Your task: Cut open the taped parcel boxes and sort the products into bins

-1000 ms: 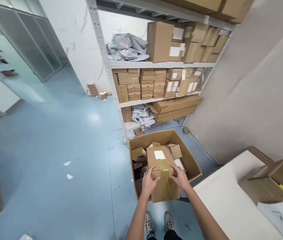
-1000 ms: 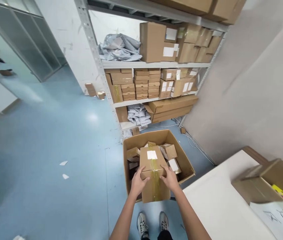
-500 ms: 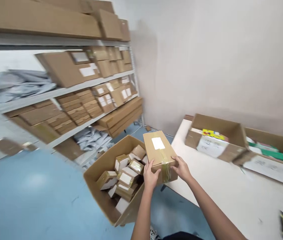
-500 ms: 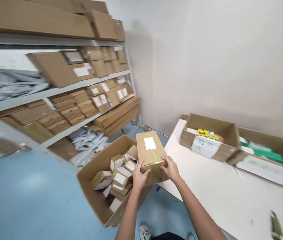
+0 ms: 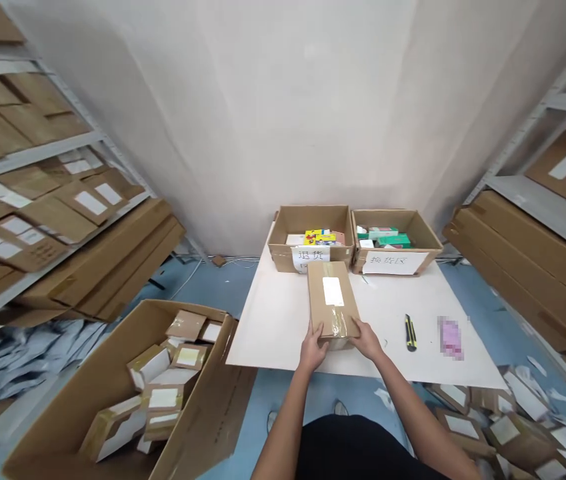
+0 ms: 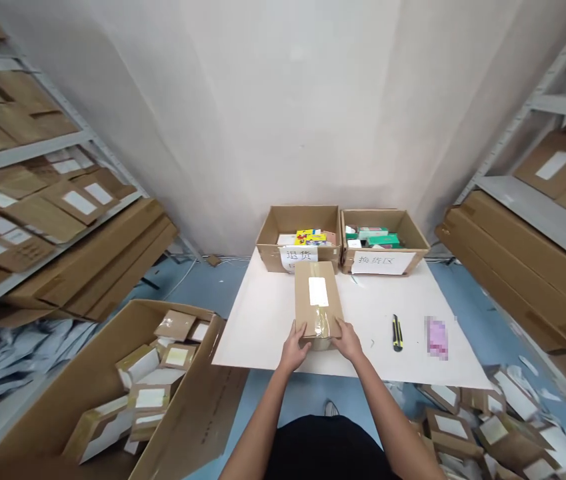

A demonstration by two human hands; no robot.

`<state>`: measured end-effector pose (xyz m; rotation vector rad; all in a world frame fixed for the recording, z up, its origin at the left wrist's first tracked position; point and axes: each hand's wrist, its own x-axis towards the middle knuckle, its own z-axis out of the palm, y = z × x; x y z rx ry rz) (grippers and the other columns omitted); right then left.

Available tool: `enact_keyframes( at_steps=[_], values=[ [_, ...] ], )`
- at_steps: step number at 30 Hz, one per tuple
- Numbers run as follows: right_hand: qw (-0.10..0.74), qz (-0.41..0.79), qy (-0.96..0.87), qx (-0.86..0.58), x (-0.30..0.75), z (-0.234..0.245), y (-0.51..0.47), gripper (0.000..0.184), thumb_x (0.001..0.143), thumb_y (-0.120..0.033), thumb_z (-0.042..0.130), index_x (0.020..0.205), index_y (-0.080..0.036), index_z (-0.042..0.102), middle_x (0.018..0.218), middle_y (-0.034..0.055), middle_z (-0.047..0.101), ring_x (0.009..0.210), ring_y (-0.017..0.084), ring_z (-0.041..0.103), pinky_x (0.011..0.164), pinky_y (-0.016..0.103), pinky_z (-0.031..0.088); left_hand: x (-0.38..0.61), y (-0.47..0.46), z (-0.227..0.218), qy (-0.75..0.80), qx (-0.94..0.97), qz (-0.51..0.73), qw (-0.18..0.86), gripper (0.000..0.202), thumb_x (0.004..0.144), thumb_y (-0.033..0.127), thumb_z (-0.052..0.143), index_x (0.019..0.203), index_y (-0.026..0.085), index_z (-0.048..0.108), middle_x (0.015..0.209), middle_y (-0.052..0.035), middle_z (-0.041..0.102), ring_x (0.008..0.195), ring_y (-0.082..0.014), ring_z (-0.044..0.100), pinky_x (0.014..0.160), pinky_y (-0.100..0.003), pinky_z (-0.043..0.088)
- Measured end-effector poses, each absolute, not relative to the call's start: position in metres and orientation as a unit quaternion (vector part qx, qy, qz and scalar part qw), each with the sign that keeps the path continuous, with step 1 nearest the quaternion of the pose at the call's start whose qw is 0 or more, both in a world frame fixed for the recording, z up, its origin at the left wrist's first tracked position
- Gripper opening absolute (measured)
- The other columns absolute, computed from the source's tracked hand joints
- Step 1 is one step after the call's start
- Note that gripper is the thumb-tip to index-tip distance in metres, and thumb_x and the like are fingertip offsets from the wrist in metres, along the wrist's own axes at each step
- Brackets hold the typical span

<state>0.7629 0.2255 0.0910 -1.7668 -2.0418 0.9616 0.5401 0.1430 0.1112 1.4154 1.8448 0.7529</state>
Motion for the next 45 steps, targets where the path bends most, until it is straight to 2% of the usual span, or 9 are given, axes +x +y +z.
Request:
enact_keyframes(
  at_steps=[7,12,15,18,21,24,29,38,45],
  values=[
    [0.107,0.324,-0.698,-0.63,0.78,0.095,0.236,0.071,0.082,-0.022,0.067,0.153,-0.019,0.057,0.15,0.0158,0.055,0.139,0.031,0.057,0.116,0.039,0.044,0.526,0.178,0.125,0.674,0.633,0.18,0.336,0.059,0.089,0.027,0.062,0.147,0.018,0.063,0.154,-0.0099,0.06,0.149,-0.0238,0.048,0.126,-0.039,0.037],
    [0.166,0.313,-0.709,-0.61,0.769,0.113,0.253,0.077,0.083,-0.023,0.068,0.158,-0.017,0.05,0.166,0.0169,0.039,0.157,0.034,0.032,0.126,0.047,0.033,0.493,0.221,0.152,0.683,0.654,0.077,0.316,0.069,0.087,0.034,0.07,0.153,0.019,0.056,0.166,-0.0152,0.043,0.156,-0.0282,0.038,0.126,-0.04,0.034],
    [0.198,0.308,-0.699,-0.614,0.766,0.129,0.262,0.075,0.086,-0.022,0.064,0.16,-0.017,0.047,0.169,0.0164,0.035,0.157,0.031,0.032,0.127,0.046,0.033,0.488,0.266,0.169,0.648,0.692,0.054,0.315,0.086,0.083,0.038,0.076,0.16,0.019,0.045,0.171,-0.0159,0.034,0.16,-0.029,0.029,0.129,-0.039,0.027],
    [0.225,0.295,-0.683,-0.629,0.775,0.141,0.267,0.077,0.088,-0.021,0.062,0.162,-0.024,0.043,0.169,0.0117,0.036,0.156,0.028,0.036,0.126,0.047,0.034,0.495,0.315,0.177,0.616,0.724,0.019,0.308,0.104,0.076,0.042,0.082,0.165,0.021,0.033,0.175,-0.0156,0.022,0.163,-0.033,0.014,0.13,-0.043,0.023],
    [0.244,0.264,-0.661,-0.659,0.794,0.143,0.263,0.074,0.091,-0.024,0.06,0.163,-0.029,0.041,0.168,0.0096,0.039,0.155,0.027,0.037,0.126,0.048,0.034,0.501,0.35,0.171,0.62,0.721,-0.059,0.303,0.125,0.068,0.04,0.088,0.169,0.021,0.017,0.177,-0.0177,0.005,0.164,-0.037,0.003,0.128,-0.051,0.026],
    [0.245,0.234,-0.64,-0.69,0.814,0.136,0.25,0.071,0.094,-0.027,0.059,0.162,-0.028,0.042,0.167,0.0104,0.04,0.155,0.028,0.037,0.126,0.049,0.035,0.499,0.364,0.158,0.617,0.717,-0.107,0.307,0.129,0.068,0.044,0.086,0.17,0.027,0.008,0.178,-0.0138,-0.004,0.164,-0.0352,-0.002,0.126,-0.057,0.029],
    [0.207,0.234,-0.601,-0.736,0.834,0.119,0.235,0.07,0.094,-0.028,0.06,0.161,-0.027,0.042,0.167,0.0117,0.04,0.154,0.028,0.038,0.124,0.05,0.038,0.495,0.362,0.151,0.618,0.717,-0.106,0.304,0.127,0.073,0.049,0.082,0.17,0.026,0.004,0.178,-0.0087,-0.007,0.165,-0.0306,-0.004,0.123,-0.052,0.038],
    [0.164,0.286,-0.623,-0.709,0.864,0.125,0.308,0.072,0.096,-0.031,0.058,0.165,-0.027,0.036,0.17,0.0101,0.034,0.158,0.027,0.03,0.126,0.049,0.031,0.498,0.364,0.156,0.629,0.704,-0.121,0.306,0.127,0.072,0.046,0.081,0.17,0.025,0.003,0.178,-0.0096,-0.005,0.164,-0.0318,-0.004,0.119,-0.05,0.042],
    [0.09,0.345,-0.569,-0.741,0.929,0.078,0.334,0.074,0.095,-0.027,0.057,0.164,-0.019,0.034,0.168,0.0142,0.036,0.156,0.028,0.032,0.124,0.043,0.033,0.533,0.344,0.147,0.679,0.681,-0.102,0.254,0.13,0.078,0.071,0.072,0.169,0.013,-0.001,0.178,-0.0181,-0.004,0.163,-0.0385,-0.007,0.123,-0.05,0.035]
  ],
)
